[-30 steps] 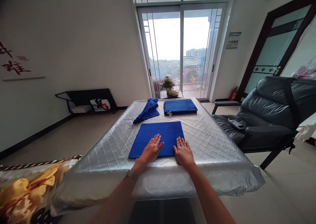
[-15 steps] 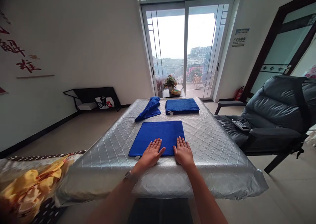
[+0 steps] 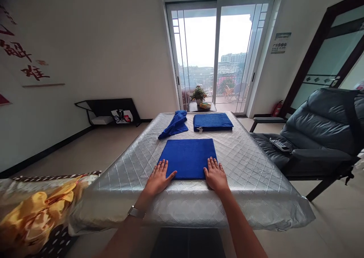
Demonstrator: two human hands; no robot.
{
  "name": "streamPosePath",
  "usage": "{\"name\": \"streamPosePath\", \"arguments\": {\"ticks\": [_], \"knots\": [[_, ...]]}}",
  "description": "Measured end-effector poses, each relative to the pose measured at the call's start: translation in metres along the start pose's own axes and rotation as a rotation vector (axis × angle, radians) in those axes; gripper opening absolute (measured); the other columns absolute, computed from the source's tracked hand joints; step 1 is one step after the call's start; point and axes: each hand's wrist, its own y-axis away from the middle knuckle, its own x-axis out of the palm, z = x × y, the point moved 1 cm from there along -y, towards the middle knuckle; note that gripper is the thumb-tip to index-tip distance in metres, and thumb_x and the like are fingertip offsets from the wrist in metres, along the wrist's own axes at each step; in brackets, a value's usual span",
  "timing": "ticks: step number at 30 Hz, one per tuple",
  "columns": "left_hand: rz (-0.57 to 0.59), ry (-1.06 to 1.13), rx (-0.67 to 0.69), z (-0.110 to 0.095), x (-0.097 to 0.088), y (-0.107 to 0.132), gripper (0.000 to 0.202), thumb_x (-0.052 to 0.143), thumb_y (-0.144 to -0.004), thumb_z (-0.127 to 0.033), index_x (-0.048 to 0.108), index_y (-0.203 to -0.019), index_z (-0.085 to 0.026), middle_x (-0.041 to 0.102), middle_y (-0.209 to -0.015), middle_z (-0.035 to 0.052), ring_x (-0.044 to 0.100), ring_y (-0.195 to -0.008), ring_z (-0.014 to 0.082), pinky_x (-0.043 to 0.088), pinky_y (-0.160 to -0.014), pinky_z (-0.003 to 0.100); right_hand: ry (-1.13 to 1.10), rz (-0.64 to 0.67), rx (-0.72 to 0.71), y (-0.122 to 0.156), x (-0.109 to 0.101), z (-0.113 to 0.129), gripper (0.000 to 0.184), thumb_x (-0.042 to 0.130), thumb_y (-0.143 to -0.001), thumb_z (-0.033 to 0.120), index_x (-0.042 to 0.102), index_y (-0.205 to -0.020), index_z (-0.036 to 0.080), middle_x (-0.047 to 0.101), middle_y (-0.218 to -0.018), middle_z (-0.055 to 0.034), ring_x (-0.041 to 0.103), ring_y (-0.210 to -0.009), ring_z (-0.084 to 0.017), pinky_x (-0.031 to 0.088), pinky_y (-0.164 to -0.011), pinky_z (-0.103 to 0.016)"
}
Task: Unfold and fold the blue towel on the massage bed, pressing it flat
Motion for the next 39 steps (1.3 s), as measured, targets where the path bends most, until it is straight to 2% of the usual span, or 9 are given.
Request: {"name": "streamPosePath", "arguments": {"ticks": [8, 14, 23, 30, 39], "knots": [[-0.023, 0.039, -0.009, -0.001, 0.0, 0.001, 0.118, 0.017, -0.084, -0.091, 0.018, -0.161, -0.001, 0.009, -0.17, 0.0182, 0.011, -0.159, 0.0321, 0.013, -0.129, 0.047, 0.04, 0.042, -0.002, -0.001, -0.005, 0.001, 0.067, 0.017, -0.105, 0.043, 0.018, -0.164, 0.011, 0.011, -0.172, -0.0054, 0.01, -0.159, -0.02, 0.01, -0.129, -0.041], [-0.042, 0.049, -0.012, -0.001, 0.004, 0.0, 0.12, 0.019, -0.083, -0.092, 0.019, -0.161, -0.001, 0.011, -0.169, 0.0192, 0.013, -0.158, 0.0341, 0.014, -0.129, 0.048, 0.065, 0.01, 0.001, 0.0, -0.006, 0.0, 0.066, 0.017, -0.106, 0.042, 0.022, -0.164, 0.012, 0.015, -0.171, -0.0059, 0.012, -0.159, -0.019, 0.01, -0.129, -0.042], [-0.029, 0.041, -0.022, -0.002, 0.002, 0.0, 0.119, 0.021, -0.084, -0.091, 0.02, -0.161, -0.002, 0.01, -0.169, 0.0192, 0.011, -0.158, 0.0339, 0.015, -0.128, 0.048, 0.057, 0.007, 0.031, -0.038, -0.02, -0.002, 0.068, 0.016, -0.105, 0.044, 0.021, -0.163, 0.008, 0.016, -0.171, -0.0077, 0.013, -0.159, -0.021, 0.013, -0.128, -0.042], [-0.07, 0.052, -0.037, 0.0, 0.004, 0.001, 0.115, 0.022, -0.087, -0.087, 0.021, -0.16, 0.001, 0.013, -0.169, 0.0216, 0.015, -0.158, 0.0325, 0.017, -0.129, 0.047, 0.05, -0.005, 0.019, -0.042, -0.005, -0.008, 0.067, 0.016, -0.105, 0.041, 0.019, -0.163, 0.008, 0.014, -0.172, -0.0063, 0.011, -0.159, -0.02, 0.01, -0.129, -0.04], [-0.124, 0.007, -0.161, 0.003, 0.002, 0.002, 0.109, 0.011, -0.093, -0.08, 0.028, -0.157, 0.007, 0.023, -0.166, 0.0255, 0.024, -0.156, 0.0317, 0.02, -0.128, 0.045, 0.025, -0.026, 0.017, -0.045, 0.0, -0.011, 0.068, 0.016, -0.104, 0.041, 0.021, -0.163, 0.008, 0.016, -0.172, -0.0067, 0.014, -0.159, -0.021, 0.01, -0.129, -0.04]]}}
